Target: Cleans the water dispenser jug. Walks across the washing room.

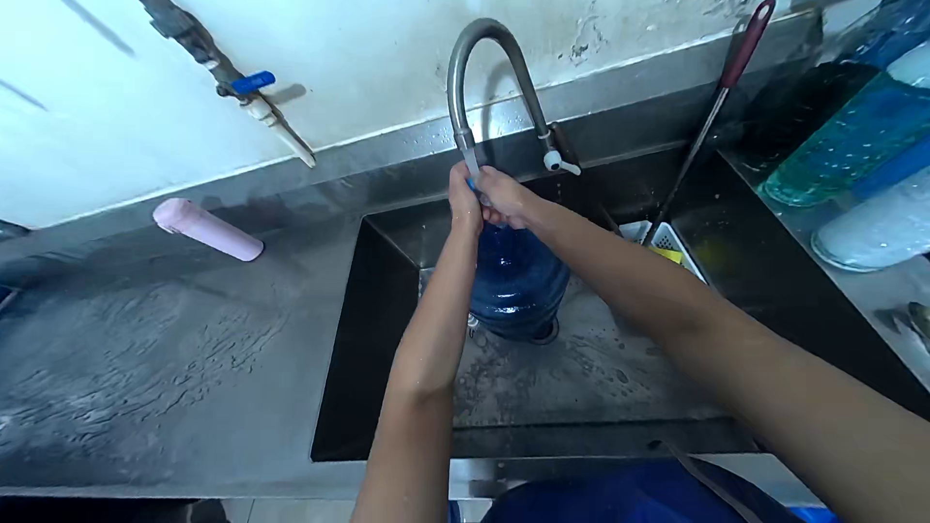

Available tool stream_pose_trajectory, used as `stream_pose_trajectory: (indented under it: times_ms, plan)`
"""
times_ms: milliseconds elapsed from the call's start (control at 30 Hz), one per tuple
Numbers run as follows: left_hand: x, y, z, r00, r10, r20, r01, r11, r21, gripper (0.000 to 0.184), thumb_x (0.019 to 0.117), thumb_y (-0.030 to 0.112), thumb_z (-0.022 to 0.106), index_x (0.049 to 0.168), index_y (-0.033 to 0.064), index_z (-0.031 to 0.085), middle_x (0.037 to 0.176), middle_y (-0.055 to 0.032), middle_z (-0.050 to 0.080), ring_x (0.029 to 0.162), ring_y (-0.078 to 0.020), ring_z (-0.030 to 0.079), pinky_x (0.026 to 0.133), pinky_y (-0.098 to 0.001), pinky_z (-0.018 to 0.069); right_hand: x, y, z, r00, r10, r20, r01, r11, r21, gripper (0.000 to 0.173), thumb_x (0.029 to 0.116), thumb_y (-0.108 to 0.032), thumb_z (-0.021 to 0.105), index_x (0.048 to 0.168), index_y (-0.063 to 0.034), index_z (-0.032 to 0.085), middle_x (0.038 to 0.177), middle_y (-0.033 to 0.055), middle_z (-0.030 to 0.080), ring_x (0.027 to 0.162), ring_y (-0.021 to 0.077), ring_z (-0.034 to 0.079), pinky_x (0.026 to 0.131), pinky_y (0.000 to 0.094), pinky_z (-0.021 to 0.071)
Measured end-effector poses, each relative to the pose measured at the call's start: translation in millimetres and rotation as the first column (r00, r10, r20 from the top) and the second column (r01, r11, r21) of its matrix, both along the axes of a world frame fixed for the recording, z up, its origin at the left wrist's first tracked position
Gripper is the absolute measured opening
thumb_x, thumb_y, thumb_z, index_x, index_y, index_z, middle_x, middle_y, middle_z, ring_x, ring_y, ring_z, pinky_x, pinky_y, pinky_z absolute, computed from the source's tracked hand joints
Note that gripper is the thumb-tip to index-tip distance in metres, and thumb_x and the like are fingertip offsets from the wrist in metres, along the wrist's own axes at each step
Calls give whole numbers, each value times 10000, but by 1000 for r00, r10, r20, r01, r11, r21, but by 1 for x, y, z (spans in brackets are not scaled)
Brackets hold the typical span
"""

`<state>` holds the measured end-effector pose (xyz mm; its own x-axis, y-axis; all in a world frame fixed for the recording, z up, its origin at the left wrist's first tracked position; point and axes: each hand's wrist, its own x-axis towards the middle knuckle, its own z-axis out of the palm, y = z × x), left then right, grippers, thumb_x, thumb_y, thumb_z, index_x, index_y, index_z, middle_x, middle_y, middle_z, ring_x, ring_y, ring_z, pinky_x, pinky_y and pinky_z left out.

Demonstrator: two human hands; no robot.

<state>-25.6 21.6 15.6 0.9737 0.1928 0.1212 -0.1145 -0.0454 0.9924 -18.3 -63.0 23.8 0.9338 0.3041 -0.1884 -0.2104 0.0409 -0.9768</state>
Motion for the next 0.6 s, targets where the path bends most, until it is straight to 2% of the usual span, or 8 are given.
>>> stream_pose_trajectory:
  times_ms: [67,133,200,267,400,500,533,600]
  plan:
    - [-1,3,-5,988,-101,117,51,928,368,460,1006,81,305,1375,-81,528,1355,-254,563,1250,-297,548,1060,-436,430,0,3,-6,996,-90,-26,93,989,119,365,1137,-273,302,1276,-58,562,855,31,572,651,81,519,586,249,447]
    - [1,5,-5,952,-245,183,105,824,557,492,998,100,309,1380,-89,555,1495,-333,463,1429,-422,429,1179,-526,322,-1,3,-12,991,-134,-17,134,963,234,402,1135,-229,225,1248,-33,557,955,51,605,814,102,589,746,293,516]
    - [10,7,9,975,-221,10,192,868,458,462,1095,165,276,1280,-59,635,1272,-213,655,1199,-263,609,1030,-436,461,-7,5,-13,987,-136,87,129,988,81,372,1138,-210,272,1235,-7,568,877,35,554,688,72,494,616,254,432]
    - [23,8,21,972,-189,-140,228,901,368,528,1133,252,175,1240,-61,586,1106,-152,652,985,-184,613,897,-371,487,-8,6,-11,991,-79,109,80,997,0,341,1132,-223,318,1287,-28,552,787,12,480,571,61,384,512,235,332]
    - [22,-4,19,961,-277,17,215,780,588,412,1080,195,391,1272,-72,638,1314,-259,628,1260,-338,587,1082,-515,421,-1,3,-21,975,-211,74,188,952,243,258,1099,-107,410,1316,-14,514,952,39,567,746,54,519,673,230,477]
    - [36,7,15,975,-208,-80,221,855,470,462,1113,243,309,1313,-60,596,1302,-239,620,1216,-289,586,1056,-461,435,-3,12,-15,963,-263,59,250,952,175,278,1122,-211,369,1206,-47,576,756,-7,503,522,28,381,461,196,319]
    - [30,4,13,991,-128,-30,128,897,424,474,1103,247,309,1287,-69,612,1283,-248,630,1204,-303,589,1047,-481,426,-2,13,-14,956,-281,87,264,950,168,308,1126,-207,360,1229,-26,587,845,21,556,622,43,458,549,213,387]
    - [17,-7,7,997,-20,77,3,978,210,455,1092,219,316,1327,-82,564,1241,-231,619,1162,-256,586,1032,-417,445,0,13,-12,924,-299,238,273,952,136,327,1109,-115,388,1258,66,616,1171,147,653,1037,140,613,924,296,502]
